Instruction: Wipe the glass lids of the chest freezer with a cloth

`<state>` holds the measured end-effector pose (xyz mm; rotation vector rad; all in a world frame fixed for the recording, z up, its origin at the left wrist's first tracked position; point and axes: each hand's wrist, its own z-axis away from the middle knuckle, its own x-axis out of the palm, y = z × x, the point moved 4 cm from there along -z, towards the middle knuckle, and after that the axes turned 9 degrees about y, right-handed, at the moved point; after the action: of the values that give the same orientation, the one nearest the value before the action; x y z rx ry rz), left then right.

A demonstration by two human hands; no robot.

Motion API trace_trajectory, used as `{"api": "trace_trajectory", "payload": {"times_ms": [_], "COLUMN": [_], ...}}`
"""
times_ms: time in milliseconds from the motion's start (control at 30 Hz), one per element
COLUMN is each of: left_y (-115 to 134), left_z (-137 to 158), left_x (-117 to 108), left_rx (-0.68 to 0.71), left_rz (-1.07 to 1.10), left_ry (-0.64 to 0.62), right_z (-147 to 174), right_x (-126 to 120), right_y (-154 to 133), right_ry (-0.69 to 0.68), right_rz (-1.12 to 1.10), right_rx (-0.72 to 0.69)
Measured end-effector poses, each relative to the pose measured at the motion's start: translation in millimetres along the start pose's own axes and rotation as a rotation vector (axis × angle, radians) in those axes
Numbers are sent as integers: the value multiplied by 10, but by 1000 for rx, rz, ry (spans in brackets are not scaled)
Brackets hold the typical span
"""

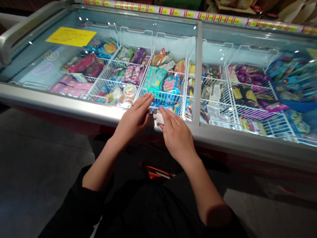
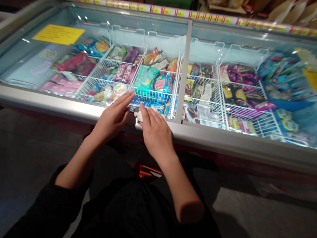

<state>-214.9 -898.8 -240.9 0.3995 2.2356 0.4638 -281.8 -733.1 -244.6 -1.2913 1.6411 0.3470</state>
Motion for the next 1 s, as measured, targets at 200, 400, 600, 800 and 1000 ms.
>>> {"api": "trace_trajectory", "payload": {"times_ms": [200,400,600,800,1000], "left_y": [298,548,592,577,757], "left_z": [150,23,17,266,195], "left_x": [-5,220,340,86,395], "left_rx": [127,214,250,137,109], "left_rz": [33,-37,-62,-115,-136], "left_ry": [-49,-99,-203,-95,-79], "right_z": [-112,104,90,62,28], "right_x": [-140,-476,-403,-296,-302], "right_y": [70,444,653,477,549], "right_ry": [-34,-11,39,6,-12], "right_rz": [-201,-281,-67,112,128], "right_rx": [45,126,158,52,60]}}
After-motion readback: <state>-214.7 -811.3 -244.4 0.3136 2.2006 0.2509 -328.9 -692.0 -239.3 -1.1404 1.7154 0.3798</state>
